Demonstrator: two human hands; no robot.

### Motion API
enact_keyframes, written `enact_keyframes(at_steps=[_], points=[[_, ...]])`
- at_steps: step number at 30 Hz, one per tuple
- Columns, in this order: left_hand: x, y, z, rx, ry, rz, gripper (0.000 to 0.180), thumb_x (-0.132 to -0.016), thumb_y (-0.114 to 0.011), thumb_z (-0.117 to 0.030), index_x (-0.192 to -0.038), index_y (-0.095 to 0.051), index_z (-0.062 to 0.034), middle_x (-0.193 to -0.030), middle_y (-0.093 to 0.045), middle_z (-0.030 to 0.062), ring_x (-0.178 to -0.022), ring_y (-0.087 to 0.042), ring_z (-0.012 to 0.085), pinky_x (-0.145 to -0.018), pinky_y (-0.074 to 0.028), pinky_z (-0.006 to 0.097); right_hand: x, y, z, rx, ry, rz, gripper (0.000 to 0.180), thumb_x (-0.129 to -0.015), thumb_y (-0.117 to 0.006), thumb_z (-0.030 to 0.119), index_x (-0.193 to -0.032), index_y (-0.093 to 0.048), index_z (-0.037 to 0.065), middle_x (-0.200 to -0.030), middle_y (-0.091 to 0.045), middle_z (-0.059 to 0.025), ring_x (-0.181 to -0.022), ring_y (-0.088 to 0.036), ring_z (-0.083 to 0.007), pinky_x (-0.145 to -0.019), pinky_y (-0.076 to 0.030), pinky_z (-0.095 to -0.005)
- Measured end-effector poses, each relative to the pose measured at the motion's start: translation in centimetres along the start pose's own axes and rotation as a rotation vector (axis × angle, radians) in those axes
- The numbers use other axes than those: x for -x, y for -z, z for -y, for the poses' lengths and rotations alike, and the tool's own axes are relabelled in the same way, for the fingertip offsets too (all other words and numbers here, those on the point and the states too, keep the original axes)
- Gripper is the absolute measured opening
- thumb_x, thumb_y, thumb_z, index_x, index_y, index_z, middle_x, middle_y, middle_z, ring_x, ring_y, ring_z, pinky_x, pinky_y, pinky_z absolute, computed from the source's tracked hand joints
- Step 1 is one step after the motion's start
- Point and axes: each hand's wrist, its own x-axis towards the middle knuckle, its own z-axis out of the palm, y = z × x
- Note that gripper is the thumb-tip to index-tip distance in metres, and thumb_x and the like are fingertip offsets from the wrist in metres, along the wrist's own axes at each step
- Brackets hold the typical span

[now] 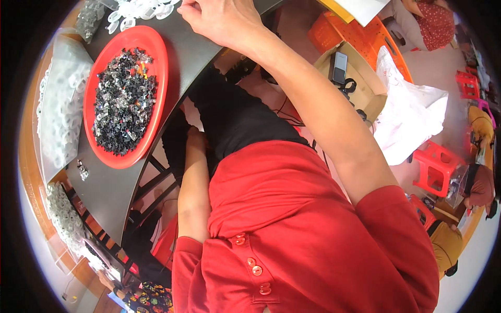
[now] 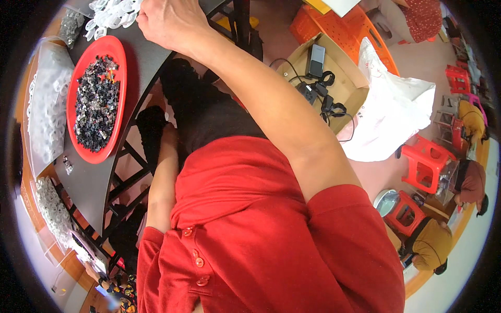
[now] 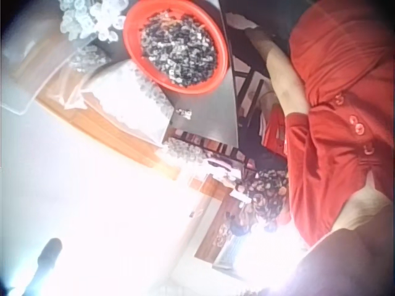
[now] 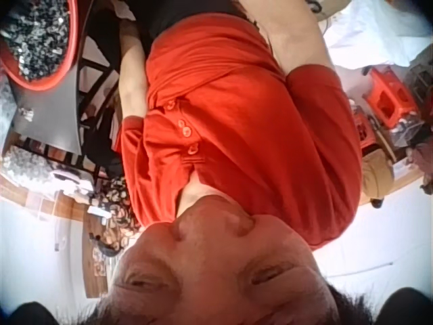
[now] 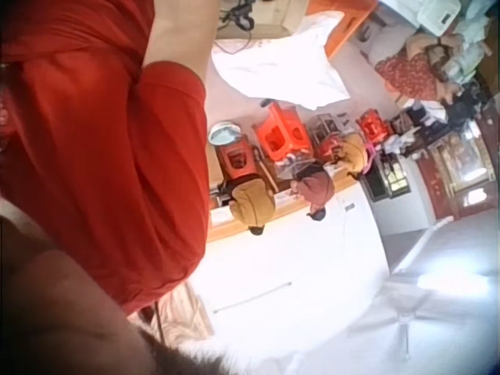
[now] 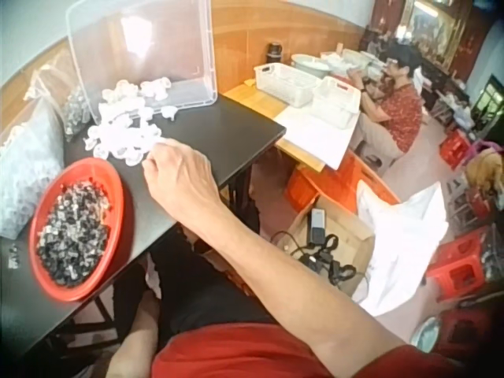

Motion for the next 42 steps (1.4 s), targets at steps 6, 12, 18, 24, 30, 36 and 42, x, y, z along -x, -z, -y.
enact_keyframes(at_steps=[6, 12, 18, 24, 30, 36, 42], points=[[2.4, 0.1, 0.6, -0.025, -0.003, 0.014, 0.043, -0.098, -0.044, -0.025, -0.132, -0.051, 0.0002, -0.131, -0.057, 0.0144, -0.123, -0.051, 0.0275, -0.106, -0.038, 0.033, 0.1, 0.0, 0.2, -0.009, -0.008, 0.014, 0.018, -0.084, -0.060, 0.014, -0.080, -0.063, -0.003, -0.086, -0.064, -0.0217, -0.082, -0.063, -0.0410, -0.074, -0.051, -0.0484], [12.5, 1.6, 4.3, 0.067, 1.311, 0.573, 0.040, -0.079, -0.061, 0.004, -0.117, -0.048, 0.0056, -0.112, -0.062, 0.0299, -0.104, -0.064, 0.0442, -0.075, -0.057, 0.050, -0.1, 0.2, 0.5, -0.013, -0.003, 0.031, 0.017, -0.085, -0.061, 0.014, -0.080, -0.064, -0.003, -0.085, -0.064, -0.0210, -0.082, -0.063, -0.0403, -0.074, -0.051, -0.0478], [10.7, 3.8, -0.4, -0.067, 1.048, 0.530, 0.038, -0.079, -0.058, 0.005, -0.116, -0.049, 0.0050, -0.112, -0.062, 0.0298, -0.103, -0.064, 0.0438, -0.077, -0.056, 0.050, 0.3, 0.1, 0.3, 0.013, 0.009, 0.013, 0.017, -0.085, -0.061, 0.014, -0.080, -0.064, -0.002, -0.084, -0.064, -0.0207, -0.081, -0.063, -0.0399, -0.074, -0.051, -0.0477], [9.2, 5.6, -3.4, -0.123, 0.912, 0.537, 0.037, -0.079, -0.056, 0.006, -0.115, -0.050, 0.0045, -0.112, -0.062, 0.0298, -0.103, -0.064, 0.0434, -0.079, -0.056, 0.049, 0.0, 0.1, 0.2, 0.034, -0.003, 0.010, 0.018, -0.085, -0.060, 0.014, -0.079, -0.064, -0.003, -0.085, -0.063, -0.0220, -0.081, -0.063, -0.0408, -0.074, -0.051, -0.0482], [9.6, 5.6, -1.5, -0.395, 0.774, 0.680, 0.032, -0.087, -0.052, -0.006, -0.118, -0.054, 0.0028, -0.118, -0.061, 0.0275, -0.108, -0.061, 0.0410, -0.089, -0.050, 0.046, 0.2, -0.1, 0.3, 0.005, -0.012, 0.003, 0.020, -0.086, -0.058, 0.014, -0.079, -0.062, -0.004, -0.085, -0.063, -0.0236, -0.081, -0.063, -0.0425, -0.074, -0.051, -0.0498], [9.5, 5.2, -1.3, -0.371, 0.784, 0.637, 0.035, -0.090, -0.047, -0.012, -0.119, -0.054, 0.0045, -0.121, -0.059, 0.0282, -0.111, -0.059, 0.0403, -0.093, -0.047, 0.045, 0.2, -0.4, 0.2, -0.004, -0.012, 0.002, 0.021, -0.085, -0.058, 0.014, -0.078, -0.064, -0.005, -0.085, -0.064, -0.0249, -0.081, -0.064, -0.0429, -0.074, -0.052, -0.0496], [9.7, 5.2, -1.5, -0.344, 0.799, 0.586, 0.039, -0.093, -0.043, -0.018, -0.121, -0.054, 0.0062, -0.124, -0.057, 0.0288, -0.115, -0.057, 0.0397, -0.096, -0.045, 0.044, 0.2, -0.3, 0.4, 0.024, -0.019, 0.038, 0.022, -0.084, -0.057, 0.014, -0.077, -0.065, -0.006, -0.085, -0.065, -0.0261, -0.081, -0.065, -0.0439, -0.074, -0.053, -0.0501]])
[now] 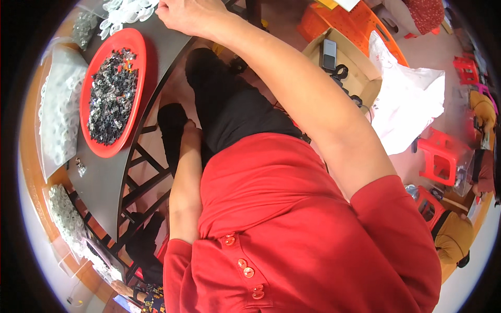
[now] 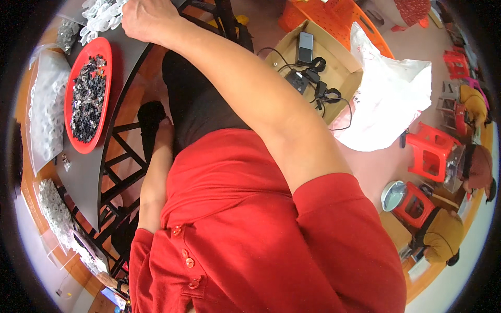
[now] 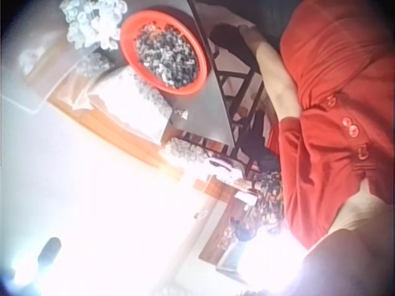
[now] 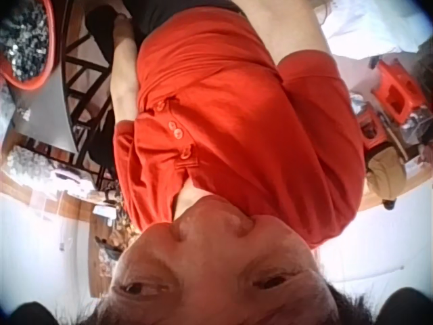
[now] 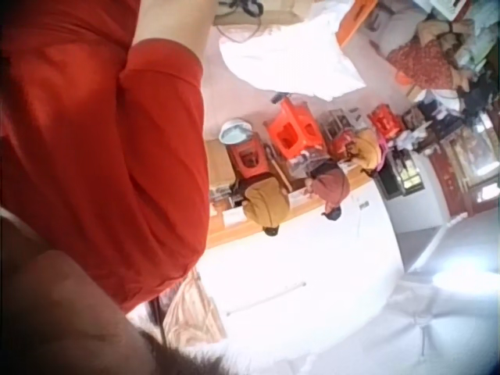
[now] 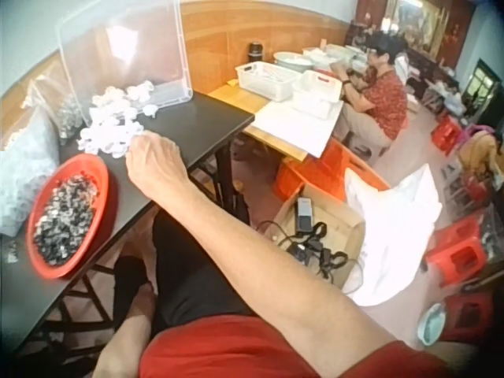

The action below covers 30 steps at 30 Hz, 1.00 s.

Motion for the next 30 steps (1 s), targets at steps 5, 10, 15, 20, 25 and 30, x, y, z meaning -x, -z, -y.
enact_keyframes(at_steps=[5, 10, 15, 20, 25, 30], points=[[0.0, -0.3, -0.3, 0.080, -0.022, -0.015, 0.044, -0.095, -0.039, -0.023, -0.122, -0.054, 0.0076, -0.127, -0.056, 0.0293, -0.118, -0.055, 0.0391, -0.099, -0.042, 0.042, -0.3, 0.3, -0.1, 0.006, 0.024, -0.009, 0.023, -0.084, -0.057, 0.014, -0.079, -0.066, -0.005, -0.087, -0.066, -0.0261, -0.082, -0.065, -0.0444, -0.075, -0.053, -0.0501], [-0.6, -0.7, -0.1, 0.217, -0.041, -0.017, 0.049, -0.097, -0.036, -0.028, -0.124, -0.053, 0.0090, -0.129, -0.054, 0.0298, -0.122, -0.053, 0.0386, -0.102, -0.040, 0.041, 0.0, -1.0, -1.6, 0.298, 0.134, 0.066, 0.023, -0.080, -0.061, 0.024, -0.073, -0.069, 0.004, -0.077, -0.066, -0.0182, -0.072, -0.067, -0.0357, -0.067, -0.055, -0.0465], [0.1, -0.1, 0.6, 0.446, -0.024, 0.001, 0.055, -0.100, -0.032, -0.033, -0.125, -0.053, 0.0104, -0.132, -0.053, 0.0303, -0.125, -0.051, 0.0380, -0.105, -0.038, 0.040, 0.2, -0.8, -0.5, 0.050, 0.076, -0.066, 0.016, -0.080, -0.064, 0.017, -0.074, -0.067, 0.002, -0.081, -0.066, -0.0197, -0.074, -0.065, -0.0403, -0.069, -0.053, -0.0482], [1.5, 0.5, 0.3, 0.254, -0.033, -0.034, 0.051, -0.100, -0.032, -0.030, -0.121, -0.058, 0.0082, -0.126, -0.057, 0.0290, -0.120, -0.056, 0.0372, -0.100, -0.042, 0.041, 0.6, 0.1, -0.2, 0.027, 0.057, -0.031, 0.014, -0.081, -0.065, 0.014, -0.075, -0.064, 0.001, -0.083, -0.065, -0.0178, -0.074, -0.064, -0.0399, -0.070, -0.051, -0.0485], [0.6, 0.7, -0.4, -0.134, -0.077, -0.161, 0.042, -0.098, -0.037, -0.023, -0.118, -0.062, 0.0039, -0.120, -0.062, 0.0271, -0.114, -0.060, 0.0372, -0.095, -0.046, 0.043, 0.6, 0.2, 0.2, 0.043, 0.039, -0.013, 0.014, -0.083, -0.064, 0.014, -0.077, -0.064, 0.002, -0.084, -0.064, -0.0160, -0.074, -0.063, -0.0391, -0.070, -0.051, -0.0474], [-3.1, 1.1, -2.2, -0.029, -0.112, -0.200, 0.040, -0.097, -0.040, -0.024, -0.120, -0.061, 0.0022, -0.122, -0.061, 0.0269, -0.116, -0.058, 0.0379, -0.097, -0.045, 0.043, 0.2, 0.3, -0.1, 0.040, 0.035, -0.021, 0.015, -0.083, -0.064, 0.016, -0.078, -0.064, 0.001, -0.084, -0.064, -0.0165, -0.074, -0.063, -0.0390, -0.070, -0.051, -0.0479]])
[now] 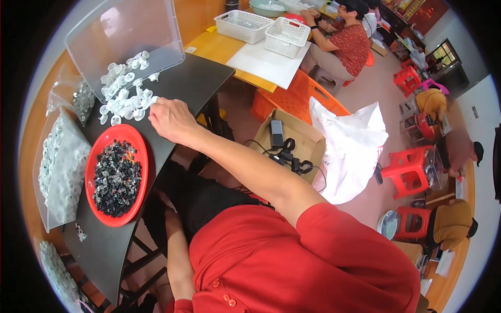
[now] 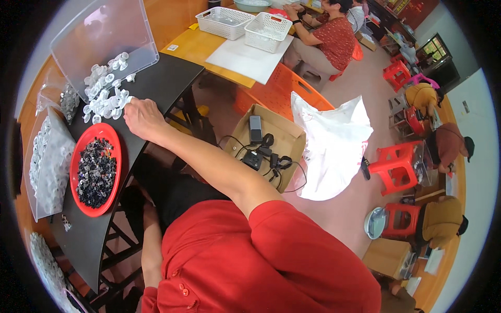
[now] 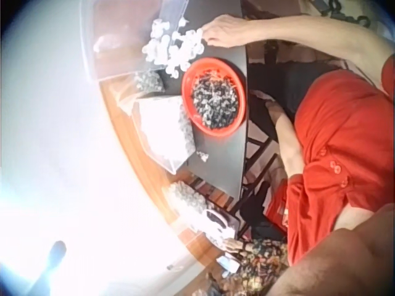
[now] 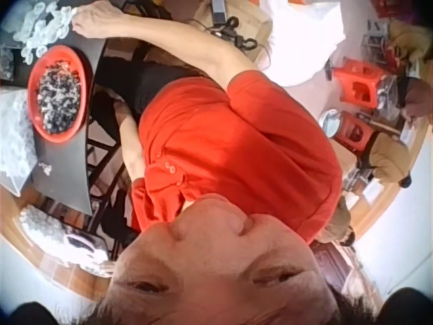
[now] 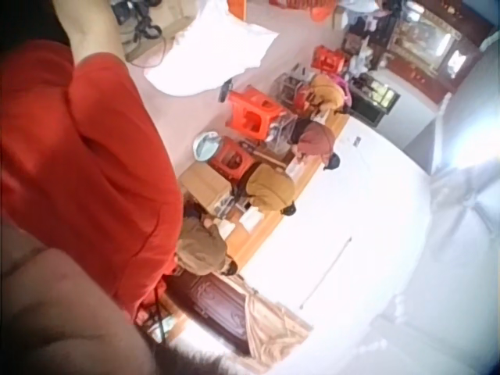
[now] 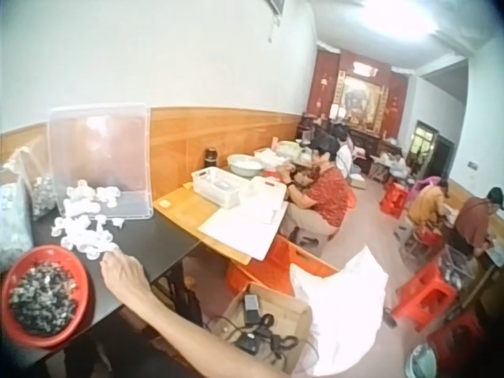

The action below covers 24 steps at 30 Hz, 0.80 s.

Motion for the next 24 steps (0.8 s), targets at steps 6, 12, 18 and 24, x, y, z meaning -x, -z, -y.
enact_keyframes(at_steps=[6, 12, 18, 24], points=[[-2.1, -0.4, 0.0, 0.057, 0.004, -0.021, 0.039, -0.096, -0.045, -0.024, -0.123, -0.059, 0.0002, -0.125, -0.059, 0.0266, -0.119, -0.056, 0.0386, -0.098, -0.044, 0.043, -0.1, 0.2, 0.6, 0.029, 0.010, 0.041, 0.014, -0.083, -0.065, 0.019, -0.080, -0.066, 0.006, -0.083, -0.064, -0.0134, -0.077, -0.064, -0.0352, -0.069, -0.052, -0.0454], [-1.2, -1.5, 0.7, 0.093, 0.054, 0.015, 0.039, -0.095, -0.049, -0.024, -0.126, -0.057, -0.0018, -0.127, -0.058, 0.0263, -0.121, -0.054, 0.0394, -0.100, -0.042, 0.043, 0.0, 0.7, 0.4, -0.007, 0.021, 0.062, 0.011, -0.086, -0.065, 0.016, -0.082, -0.066, 0.006, -0.081, -0.062, -0.0122, -0.075, -0.063, -0.0337, -0.066, -0.050, -0.0422], [-0.6, -3.4, 2.0, 0.167, 0.079, 0.040, 0.041, -0.094, -0.053, -0.025, -0.129, -0.055, -0.0038, -0.129, -0.056, 0.0259, -0.124, -0.051, 0.0401, -0.102, -0.041, 0.044, -2.3, 1.8, -0.9, -0.105, -0.054, 0.157, 0.010, -0.086, -0.065, 0.013, -0.088, -0.067, 0.003, -0.083, -0.064, -0.0155, -0.077, -0.064, -0.0334, -0.070, -0.050, -0.0412], [2.9, 0.1, 1.3, 0.563, -0.065, -0.179, 0.045, -0.093, -0.057, -0.028, -0.132, -0.053, -0.0045, -0.133, -0.054, 0.0244, -0.127, -0.048, 0.0396, -0.105, -0.037, 0.044, -8.2, 1.9, -4.2, 0.057, -0.129, 0.176, 0.014, -0.086, -0.066, 0.015, -0.096, -0.066, 0.006, -0.090, -0.065, -0.0149, -0.088, -0.064, -0.0340, -0.079, -0.050, -0.0435]])
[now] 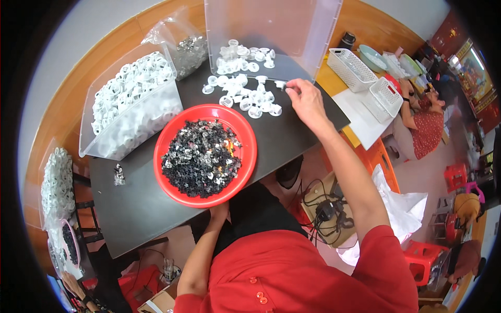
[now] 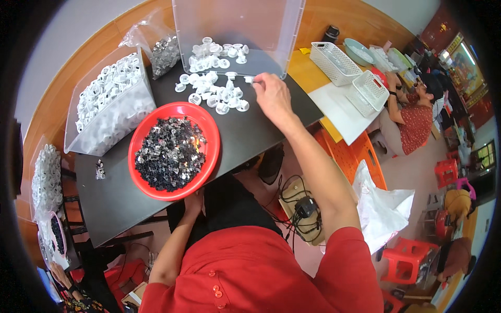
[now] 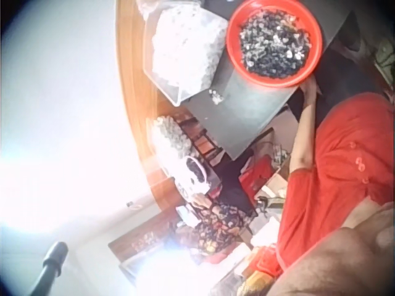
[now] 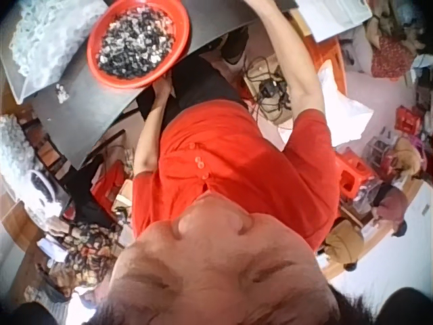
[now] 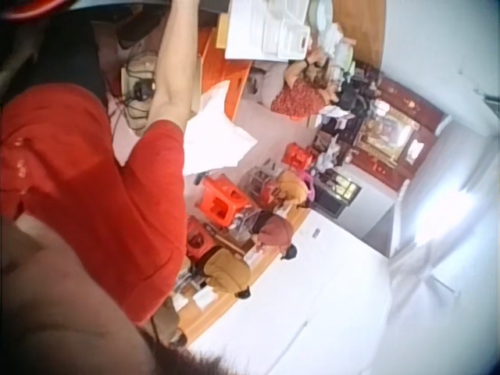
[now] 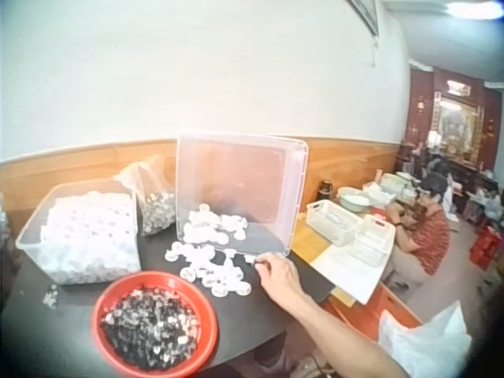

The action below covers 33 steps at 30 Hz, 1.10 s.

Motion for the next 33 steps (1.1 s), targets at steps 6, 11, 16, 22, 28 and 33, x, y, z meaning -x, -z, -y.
enact_keyframes(at_steps=[6, 11, 16, 22, 28, 33], points=[[9.3, 8.9, -6.1, -0.039, -0.604, 0.079, 0.024, -0.085, -0.067, -0.009, -0.110, -0.068, -0.0065, -0.096, -0.070, 0.0103, -0.083, -0.069, 0.0224, -0.067, -0.051, 0.036, -3.3, -1.3, -0.9, 0.236, -0.058, 0.166, 0.033, -0.082, -0.072, 0.028, -0.109, -0.065, 0.009, -0.092, -0.064, -0.0131, -0.087, -0.064, -0.0303, -0.078, -0.050, -0.0431], [11.5, 16.0, -14.2, -0.367, -0.945, -0.111, 0.027, -0.082, -0.067, -0.003, -0.109, -0.069, -0.0056, -0.102, -0.071, 0.0098, -0.081, -0.069, 0.0187, -0.067, -0.051, 0.030, -3.5, -1.5, -0.9, 0.116, -0.026, 0.188, 0.028, -0.082, -0.072, 0.022, -0.101, -0.067, 0.003, -0.091, -0.065, -0.0129, -0.080, -0.064, -0.0270, -0.075, -0.050, -0.0403], [7.9, 16.8, -18.9, 0.116, -0.801, -0.407, 0.039, -0.081, -0.062, 0.006, -0.120, -0.061, -0.0010, -0.110, -0.068, 0.0170, -0.081, -0.069, 0.0208, -0.077, -0.051, 0.030, 0.0, -0.1, 7.2, -0.273, 0.156, 0.202, 0.020, -0.082, -0.072, 0.009, -0.100, -0.068, 0.001, -0.086, -0.062, -0.0069, -0.062, -0.056, -0.0115, -0.061, -0.047, -0.0274], [2.1, 16.5, -24.7, 1.269, -0.122, 0.062, 0.053, -0.102, -0.048, -0.020, -0.148, -0.031, -0.0013, -0.147, -0.042, 0.0163, -0.122, -0.054, 0.0200, -0.097, -0.044, 0.032, 3.9, 0.1, 13.6, -0.502, 0.477, 0.318, 0.030, -0.075, -0.071, -0.006, -0.102, -0.068, 0.003, -0.094, -0.065, -0.0102, -0.073, -0.062, -0.0174, -0.060, -0.051, -0.0278], [1.1, 15.7, -24.4, 1.414, -0.040, 0.063, 0.035, -0.100, -0.053, -0.016, -0.132, -0.055, -0.0017, -0.125, -0.062, 0.0084, -0.113, -0.059, 0.0157, -0.097, -0.049, 0.032, 4.9, -1.5, 14.4, -0.575, 0.434, 0.345, 0.037, -0.074, -0.075, -0.002, -0.109, -0.065, 0.004, -0.091, -0.065, -0.0059, -0.072, -0.063, -0.0191, -0.064, -0.051, -0.0293], [1.0, 15.5, -23.8, 1.409, -0.063, 0.046, 0.033, -0.097, -0.056, -0.011, -0.129, -0.056, -0.0015, -0.122, -0.062, 0.0097, -0.113, -0.060, 0.0177, -0.098, -0.049, 0.035, 5.1, -1.0, 14.9, -0.544, 0.304, 0.482, 0.040, -0.076, -0.074, -0.001, -0.114, -0.063, 0.004, -0.097, -0.062, -0.0081, -0.072, -0.062, -0.0191, -0.064, -0.051, -0.0297]])
